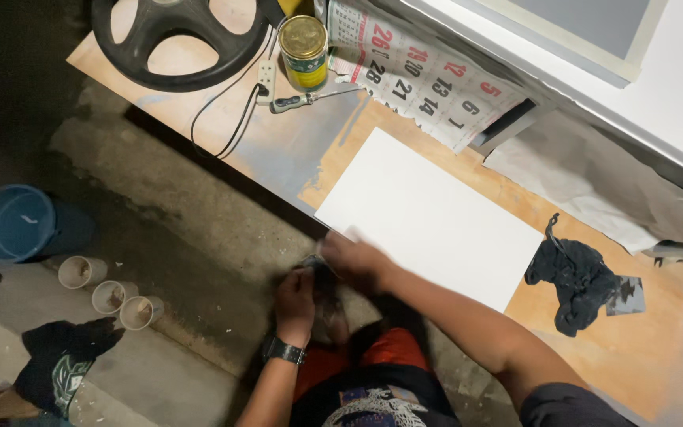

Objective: The person sands a white rectangular board on a workbench using a sanding block, then wipes the surface with their hand. They continue sanding the board and later sand a long white rod held in their left hand.

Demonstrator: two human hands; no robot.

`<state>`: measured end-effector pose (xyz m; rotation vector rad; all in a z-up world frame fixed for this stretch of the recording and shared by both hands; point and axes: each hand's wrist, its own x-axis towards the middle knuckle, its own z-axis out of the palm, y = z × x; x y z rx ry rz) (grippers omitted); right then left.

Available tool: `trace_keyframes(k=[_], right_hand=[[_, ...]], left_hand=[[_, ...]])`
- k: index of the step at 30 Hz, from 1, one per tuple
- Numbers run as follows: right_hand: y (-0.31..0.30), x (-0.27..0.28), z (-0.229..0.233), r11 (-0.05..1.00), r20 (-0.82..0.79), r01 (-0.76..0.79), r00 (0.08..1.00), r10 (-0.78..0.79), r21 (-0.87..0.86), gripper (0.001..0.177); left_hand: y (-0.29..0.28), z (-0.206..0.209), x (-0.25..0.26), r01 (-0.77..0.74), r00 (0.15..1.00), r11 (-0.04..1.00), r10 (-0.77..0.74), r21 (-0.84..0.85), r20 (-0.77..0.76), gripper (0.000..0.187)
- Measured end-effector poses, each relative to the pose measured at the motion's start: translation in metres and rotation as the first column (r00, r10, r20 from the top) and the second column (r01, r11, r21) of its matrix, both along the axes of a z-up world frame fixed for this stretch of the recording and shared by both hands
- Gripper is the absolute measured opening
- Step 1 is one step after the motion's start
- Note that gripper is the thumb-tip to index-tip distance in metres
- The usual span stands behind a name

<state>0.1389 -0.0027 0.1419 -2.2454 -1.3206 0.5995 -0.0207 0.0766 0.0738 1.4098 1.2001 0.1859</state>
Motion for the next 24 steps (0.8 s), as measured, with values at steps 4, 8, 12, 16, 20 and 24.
trace_keyframes(k=[4,8,12,16,20,24], right_hand=[[-0.022,0.033,-0.097,0.950,0.453,-0.306,0.857,0.244,0.067,0.058],[-0.022,0.154,-0.068,0.938,0.152,0.301,0.933,-0.326,0.170,0.068],[0.008,0.156,-0.096,0.884,0.298,0.463,0.853,-0.428,-0.056,0.083],[0.017,0.061,-0.092,0.916,0.144,-0.366,0.910,0.390,-0.165,0.073],[0.016,0.076,-0.105,0.798,0.371,-0.601,0.752,0.545,0.045,0.064],[0.037,0.185,-0.084,0.937,0.184,0.278,0.930,-0.318,0.213,0.075]], left_hand=[[0.005,-0.002,-0.003,-0.066,0.995,0.997,0.068,-0.040,0.069,0.037],[0.006,-0.011,-0.008,-0.068,0.998,0.997,0.068,0.023,0.004,0.035],[-0.004,0.028,-0.007,-0.054,0.998,0.993,0.056,0.105,-0.015,0.036],[-0.007,0.018,-0.007,-0.073,0.996,0.979,0.062,0.191,0.063,0.032],[-0.003,0.019,-0.009,-0.156,0.979,0.983,0.141,0.099,0.149,0.028],[-0.004,0.032,-0.014,-0.212,0.976,0.976,0.214,-0.056,0.035,0.028]])
